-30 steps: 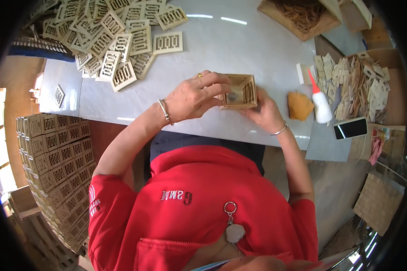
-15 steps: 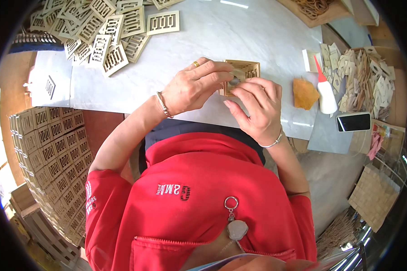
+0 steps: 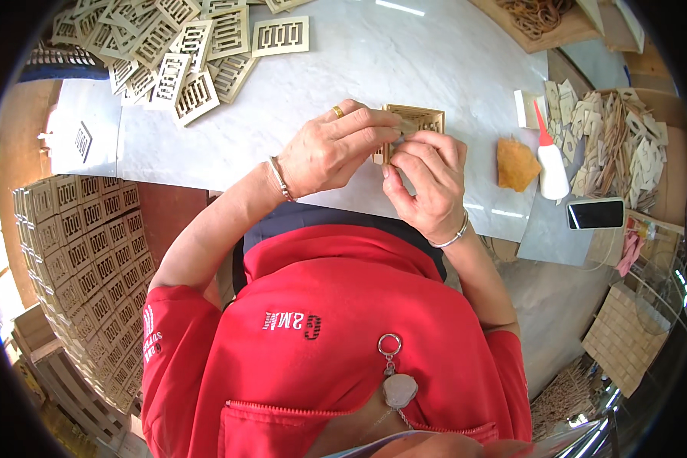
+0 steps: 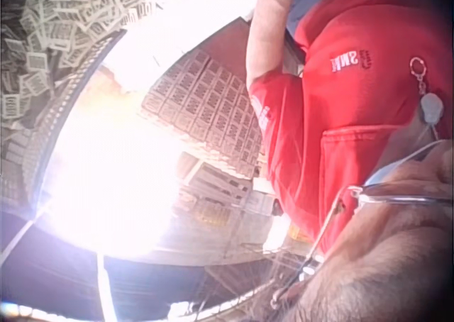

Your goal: Assembling small wooden boxes by gluing components and securing them with rubber bands.

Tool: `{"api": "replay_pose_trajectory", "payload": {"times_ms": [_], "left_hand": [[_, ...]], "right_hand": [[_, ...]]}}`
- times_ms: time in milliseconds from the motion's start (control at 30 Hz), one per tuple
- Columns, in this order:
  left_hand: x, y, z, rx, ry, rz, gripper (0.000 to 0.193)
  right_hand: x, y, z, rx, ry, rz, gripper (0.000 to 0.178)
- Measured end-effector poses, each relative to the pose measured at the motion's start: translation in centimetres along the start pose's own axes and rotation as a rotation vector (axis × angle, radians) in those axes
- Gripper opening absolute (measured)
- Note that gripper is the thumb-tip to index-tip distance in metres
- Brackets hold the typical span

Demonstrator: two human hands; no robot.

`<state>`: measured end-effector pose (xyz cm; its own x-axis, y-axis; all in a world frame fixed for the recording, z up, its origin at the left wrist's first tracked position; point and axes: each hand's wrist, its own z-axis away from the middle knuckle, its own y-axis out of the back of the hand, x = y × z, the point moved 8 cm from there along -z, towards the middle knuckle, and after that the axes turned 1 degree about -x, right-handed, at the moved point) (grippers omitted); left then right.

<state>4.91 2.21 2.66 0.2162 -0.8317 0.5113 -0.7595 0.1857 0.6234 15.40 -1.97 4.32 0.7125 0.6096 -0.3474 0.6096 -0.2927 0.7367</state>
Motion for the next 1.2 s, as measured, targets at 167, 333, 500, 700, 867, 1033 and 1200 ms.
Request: {"api": "replay_pose_trajectory", "payload": {"times_ms": [167, 333, 500, 700, 867, 1033, 1200], "left_hand": [[0.2, 0.0, 0.2, 0.007, 0.001, 0.025, 0.034], [0.1, 0.0, 0.4, -0.010, 0.015, 0.047, 0.040], [-0.1, 0.2, 1.1, -0.022, 0.116, 0.087, 0.055], [-3.0, -1.4, 3.5, -0.154, 0.414, 0.079, 0.097], [-3.5, -2.8, 3.3, -0.212, 0.463, 0.092, 0.096], [-3.5, -2.9, 2.8, -0.187, 0.369, 0.066, 0.084], [-1.8, -1.0, 1.2, -0.048, 0.236, 0.030, 0.076]], "right_hand": [[-0.3, 0.0, -0.1, -0.001, 0.012, 0.012, 0.015], [0.2, 0.2, 0.1, -0.120, -0.027, 0.054, 0.016], [0.6, 3.2, -0.4, -0.082, -0.060, 0.062, 0.025], [6.5, 5.0, 3.1, 0.004, -0.374, -0.101, 0.028], [7.1, 1.7, 4.5, -0.159, -0.488, -0.426, 0.057], [7.4, 0.1, 3.9, -0.259, -0.506, -0.476, 0.068], [6.1, 1.2, 2.5, -0.185, -0.413, -0.407, 0.072]]}}
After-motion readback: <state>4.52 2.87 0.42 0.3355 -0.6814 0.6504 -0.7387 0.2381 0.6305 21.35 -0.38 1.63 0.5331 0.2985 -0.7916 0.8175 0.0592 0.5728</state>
